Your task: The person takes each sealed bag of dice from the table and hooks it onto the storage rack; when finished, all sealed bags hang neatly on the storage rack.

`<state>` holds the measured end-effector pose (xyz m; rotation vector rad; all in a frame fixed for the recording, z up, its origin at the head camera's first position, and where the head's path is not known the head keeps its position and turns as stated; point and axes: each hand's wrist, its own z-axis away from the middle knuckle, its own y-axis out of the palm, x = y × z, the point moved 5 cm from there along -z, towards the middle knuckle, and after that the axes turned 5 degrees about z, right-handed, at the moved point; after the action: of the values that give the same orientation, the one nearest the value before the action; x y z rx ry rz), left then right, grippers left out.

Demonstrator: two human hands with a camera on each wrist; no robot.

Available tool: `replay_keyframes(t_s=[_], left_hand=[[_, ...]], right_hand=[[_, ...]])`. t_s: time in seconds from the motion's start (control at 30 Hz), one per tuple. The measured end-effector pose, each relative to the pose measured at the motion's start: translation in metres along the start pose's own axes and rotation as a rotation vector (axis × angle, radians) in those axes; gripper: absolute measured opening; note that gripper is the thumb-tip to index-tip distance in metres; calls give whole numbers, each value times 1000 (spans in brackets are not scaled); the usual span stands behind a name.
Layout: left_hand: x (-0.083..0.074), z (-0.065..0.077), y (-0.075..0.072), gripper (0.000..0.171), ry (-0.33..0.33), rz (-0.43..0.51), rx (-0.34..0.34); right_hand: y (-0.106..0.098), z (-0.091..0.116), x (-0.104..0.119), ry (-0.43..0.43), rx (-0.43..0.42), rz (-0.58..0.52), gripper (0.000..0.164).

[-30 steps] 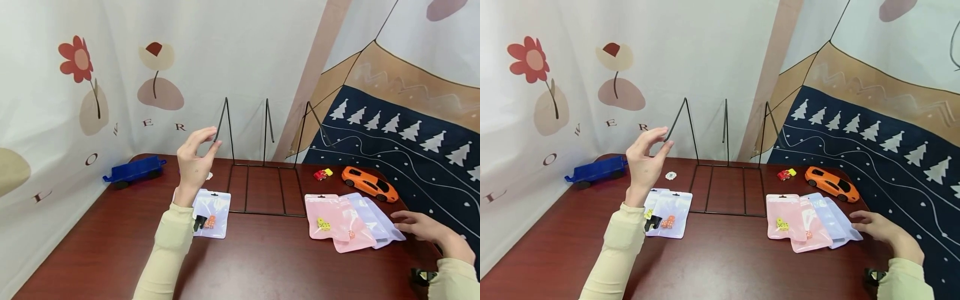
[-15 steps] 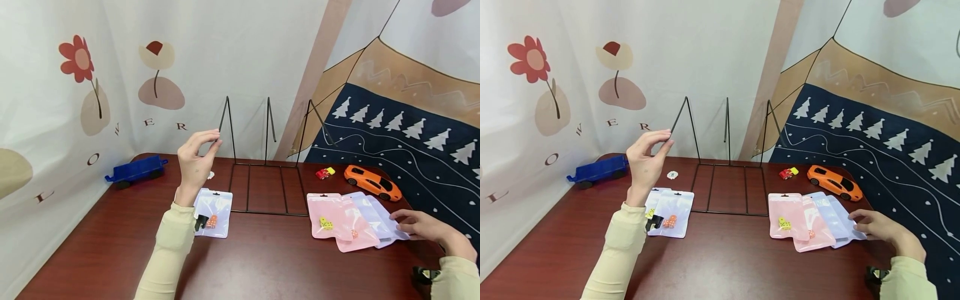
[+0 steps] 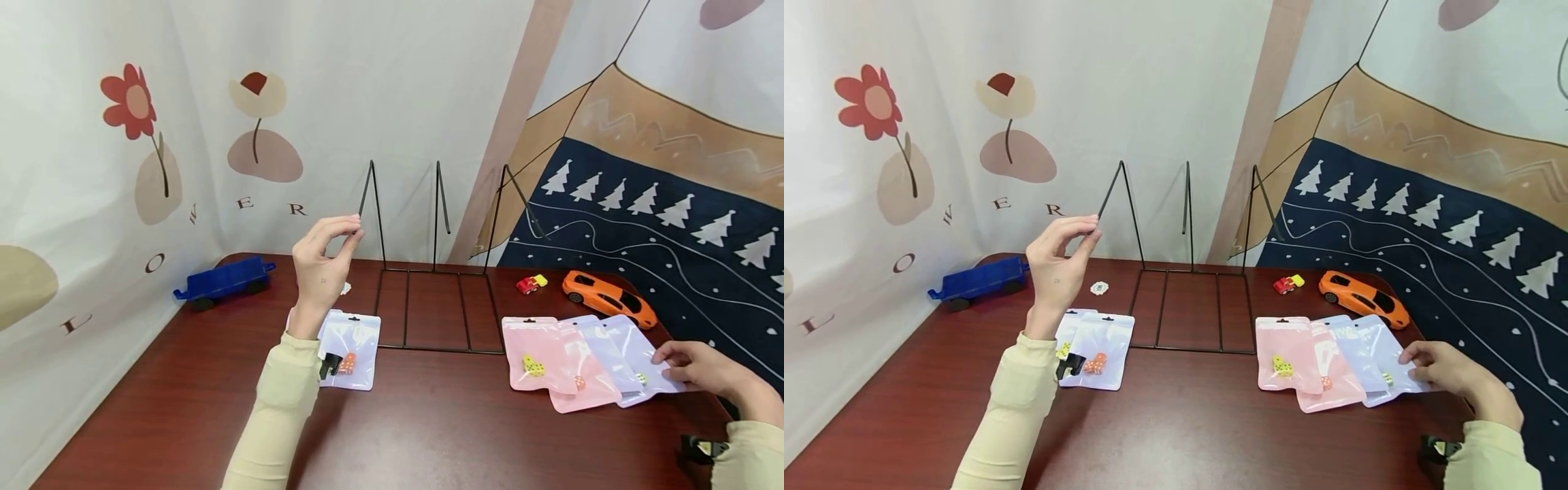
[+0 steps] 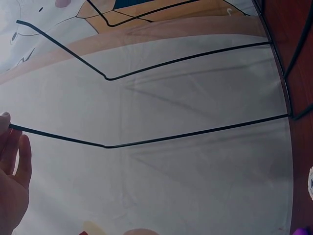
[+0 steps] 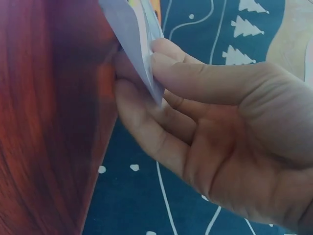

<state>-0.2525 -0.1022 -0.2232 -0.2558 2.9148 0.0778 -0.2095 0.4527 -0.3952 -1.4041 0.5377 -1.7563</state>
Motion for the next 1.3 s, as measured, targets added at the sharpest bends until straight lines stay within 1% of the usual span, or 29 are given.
replay_keyframes(t_s=[0.07, 0.13, 0.27, 0.33, 0.43, 0.5, 0.7, 0.87, 1.03, 1.1, 1.2, 1.3], left_hand=[[1, 1, 0, 13, -1, -3, 0], [1, 1, 0, 12, -2, -5, -1], [1, 0, 0, 11, 9, -7, 1], [1, 0, 0, 11, 14, -10, 1], [0, 0, 0, 11, 19, -17, 2], [0, 0, 0, 11, 21, -20, 1], [-2, -1, 1, 12, 26, -22, 8], [3, 0, 0, 12, 35, -19, 13], [15, 6, -2, 13, 24, -28, 9], [19, 8, -2, 13, 21, -31, 9], [19, 9, -3, 13, 21, -32, 8], [15, 8, -2, 14, 25, -32, 6]], right_hand=[[-4, 1, -1, 30, -53, 60, 15], [-11, 2, 0, 43, -132, 150, 12], [-24, 6, 4, 40, -298, 285, 10], [-29, 7, 8, 33, -384, 319, 9], [-33, 10, 18, 8, -507, 340, 8], [-35, 11, 26, -11, -578, 342, 8], [-40, 18, 48, -46, -749, 347, 8], [-45, 24, 64, -83, -859, 307, 10], [-45, 28, 85, -147, -936, 222, 12], [-44, 30, 95, -182, -950, 187, 13], [-41, 33, 110, -242, -956, 137, 13], [-39, 36, 124, -305, -955, 91, 14]])
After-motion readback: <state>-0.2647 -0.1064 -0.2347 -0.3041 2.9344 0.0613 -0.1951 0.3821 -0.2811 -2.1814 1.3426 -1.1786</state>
